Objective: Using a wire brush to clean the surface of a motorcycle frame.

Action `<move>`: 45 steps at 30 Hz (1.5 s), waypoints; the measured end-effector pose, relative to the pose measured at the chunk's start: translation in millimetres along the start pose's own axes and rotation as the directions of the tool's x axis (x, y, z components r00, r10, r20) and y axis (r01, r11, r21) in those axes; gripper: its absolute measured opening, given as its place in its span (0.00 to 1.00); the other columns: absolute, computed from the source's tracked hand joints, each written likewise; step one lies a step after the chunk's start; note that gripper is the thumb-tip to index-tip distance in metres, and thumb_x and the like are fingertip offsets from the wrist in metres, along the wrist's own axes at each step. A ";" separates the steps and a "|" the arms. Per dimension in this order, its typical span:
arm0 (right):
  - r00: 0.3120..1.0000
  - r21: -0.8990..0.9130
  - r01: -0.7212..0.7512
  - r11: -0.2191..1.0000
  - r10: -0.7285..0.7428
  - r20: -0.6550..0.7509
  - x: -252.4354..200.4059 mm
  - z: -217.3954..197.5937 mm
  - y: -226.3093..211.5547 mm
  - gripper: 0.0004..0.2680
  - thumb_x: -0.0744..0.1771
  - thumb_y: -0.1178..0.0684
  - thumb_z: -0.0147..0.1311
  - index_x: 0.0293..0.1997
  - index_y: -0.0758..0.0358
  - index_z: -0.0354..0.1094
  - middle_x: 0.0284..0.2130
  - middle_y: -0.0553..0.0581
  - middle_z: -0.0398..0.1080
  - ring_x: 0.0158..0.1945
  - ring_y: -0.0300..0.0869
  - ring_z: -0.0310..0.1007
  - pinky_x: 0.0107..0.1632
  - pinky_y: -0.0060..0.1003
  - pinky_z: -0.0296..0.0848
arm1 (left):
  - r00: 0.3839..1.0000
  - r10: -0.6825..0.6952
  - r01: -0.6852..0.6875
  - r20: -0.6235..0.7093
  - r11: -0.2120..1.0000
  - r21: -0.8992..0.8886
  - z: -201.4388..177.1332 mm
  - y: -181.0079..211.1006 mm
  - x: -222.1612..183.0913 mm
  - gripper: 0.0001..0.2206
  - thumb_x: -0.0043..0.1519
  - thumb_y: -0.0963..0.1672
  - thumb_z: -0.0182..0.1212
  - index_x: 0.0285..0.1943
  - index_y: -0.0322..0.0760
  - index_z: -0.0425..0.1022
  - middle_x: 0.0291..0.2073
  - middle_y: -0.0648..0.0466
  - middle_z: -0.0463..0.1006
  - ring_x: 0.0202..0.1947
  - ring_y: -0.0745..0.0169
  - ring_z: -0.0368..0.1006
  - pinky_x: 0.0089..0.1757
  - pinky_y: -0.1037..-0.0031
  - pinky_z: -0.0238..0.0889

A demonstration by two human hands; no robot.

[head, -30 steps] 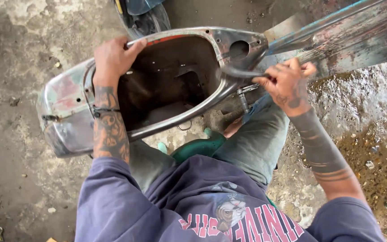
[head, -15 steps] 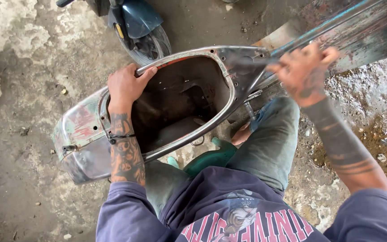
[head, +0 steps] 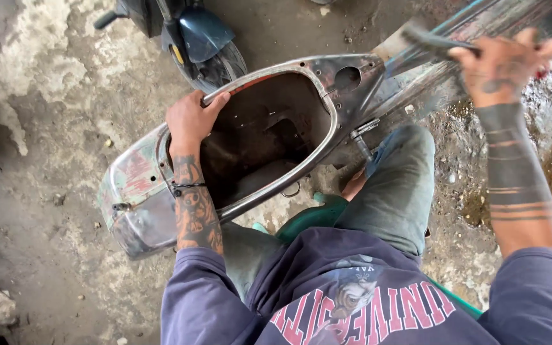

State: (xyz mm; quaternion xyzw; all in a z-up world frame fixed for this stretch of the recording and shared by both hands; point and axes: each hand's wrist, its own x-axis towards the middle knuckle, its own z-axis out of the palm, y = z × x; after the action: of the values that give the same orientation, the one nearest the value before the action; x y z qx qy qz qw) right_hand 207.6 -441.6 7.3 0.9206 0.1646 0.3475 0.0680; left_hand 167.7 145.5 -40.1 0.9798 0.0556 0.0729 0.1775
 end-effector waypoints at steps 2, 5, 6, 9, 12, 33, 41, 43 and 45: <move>0.881 0.233 -0.453 0.860 0.394 0.262 -1.2 -28.9 12.9 0.16 0.73 0.38 0.56 0.33 0.58 0.74 0.26 0.48 0.68 0.39 0.43 0.65 0.48 0.51 0.59 | 1.000 -0.002 0.002 -0.027 1.000 -0.011 0.2 0.7 4.8 0.33 0.60 0.66 0.57 0.32 0.35 0.80 0.29 0.39 0.80 0.35 0.32 0.76 0.39 0.49 0.67; 0.666 0.632 -0.732 0.255 0.461 0.586 -56.2 12.9 14.8 0.18 0.76 0.37 0.45 0.36 0.60 0.70 0.25 0.46 0.68 0.25 0.34 0.64 0.28 0.34 0.62 | 1.000 -0.021 0.021 -0.001 0.999 -0.035 -2.6 1.4 6.6 0.33 0.59 0.66 0.56 0.31 0.35 0.80 0.27 0.39 0.80 0.34 0.33 0.77 0.38 0.48 0.67; 0.673 0.638 -0.726 0.259 0.458 0.581 -74.3 9.6 -1.8 0.18 0.76 0.37 0.45 0.36 0.60 0.70 0.25 0.46 0.68 0.25 0.34 0.64 0.28 0.34 0.62 | 1.000 -0.024 0.023 -0.010 0.999 -0.038 1.1 1.8 2.8 0.33 0.59 0.66 0.56 0.31 0.35 0.80 0.27 0.39 0.80 0.34 0.33 0.77 0.38 0.48 0.67; 0.236 0.322 -0.918 -0.233 0.332 0.913 -104.3 14.8 -51.4 0.24 0.73 0.32 0.37 0.25 0.60 0.66 0.12 0.53 0.58 0.13 0.42 0.55 0.17 0.41 0.54 | 0.998 -0.008 0.008 -0.058 1.000 -0.005 2.1 0.9 7.2 0.34 0.57 0.67 0.56 0.32 0.36 0.80 0.27 0.37 0.80 0.34 0.32 0.77 0.37 0.48 0.68; 0.271 0.320 -0.904 -0.283 0.199 0.942 -117.5 21.8 -97.2 0.18 0.72 0.43 0.39 0.30 0.66 0.68 0.16 0.55 0.63 0.15 0.42 0.59 0.19 0.39 0.60 | 0.998 -0.015 0.015 -0.063 1.000 -0.004 3.7 -2.5 3.5 0.34 0.58 0.67 0.55 0.30 0.36 0.80 0.28 0.37 0.80 0.34 0.32 0.77 0.37 0.48 0.68; 0.814 0.540 -0.565 0.624 0.312 0.490 -56.8 -143.9 -204.7 0.19 0.70 0.56 0.47 0.73 0.55 0.57 0.50 0.71 0.72 0.48 0.64 0.74 0.48 0.49 0.72 | 1.000 -0.015 0.015 0.019 1.000 0.000 4.7 -3.5 6.6 0.32 0.60 0.65 0.54 0.32 0.35 0.78 0.29 0.39 0.81 0.36 0.33 0.77 0.40 0.47 0.65; 0.969 0.583 -0.246 0.774 0.181 0.168 34.6 -68.0 -150.9 0.19 0.71 0.60 0.45 0.74 0.62 0.57 0.41 0.71 0.71 0.43 0.65 0.73 0.45 0.55 0.72 | 0.996 -0.058 0.061 0.070 0.997 -0.043 -9.8 7.4 3.2 0.31 0.59 0.65 0.53 0.35 0.37 0.79 0.31 0.40 0.81 0.38 0.33 0.77 0.41 0.50 0.67; 0.971 0.619 -0.238 0.748 0.184 0.152 32.4 -70.0 -151.9 0.18 0.73 0.59 0.45 0.74 0.62 0.56 0.35 0.67 0.69 0.35 0.61 0.71 0.38 0.52 0.71 | 0.995 -0.065 0.066 0.077 0.998 -0.007 -10.2 7.6 2.8 0.32 0.60 0.65 0.53 0.35 0.36 0.80 0.32 0.39 0.81 0.39 0.33 0.77 0.42 0.50 0.67; 0.973 0.652 -0.228 0.723 0.187 0.134 24.5 -78.7 -155.2 0.17 0.74 0.59 0.45 0.75 0.62 0.55 0.29 0.64 0.67 0.28 0.56 0.69 0.30 0.48 0.70 | 0.994 -0.071 0.069 0.082 0.997 0.026 -11.9 9.1 4.8 0.32 0.61 0.65 0.53 0.35 0.36 0.80 0.33 0.39 0.82 0.40 0.33 0.77 0.42 0.49 0.67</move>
State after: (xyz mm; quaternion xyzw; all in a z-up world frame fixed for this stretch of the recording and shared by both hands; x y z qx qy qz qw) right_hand 133.0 -286.8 44.2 0.9068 0.1711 0.2446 -0.2978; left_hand 171.3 141.7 -25.3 0.9814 0.0835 0.0255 0.1708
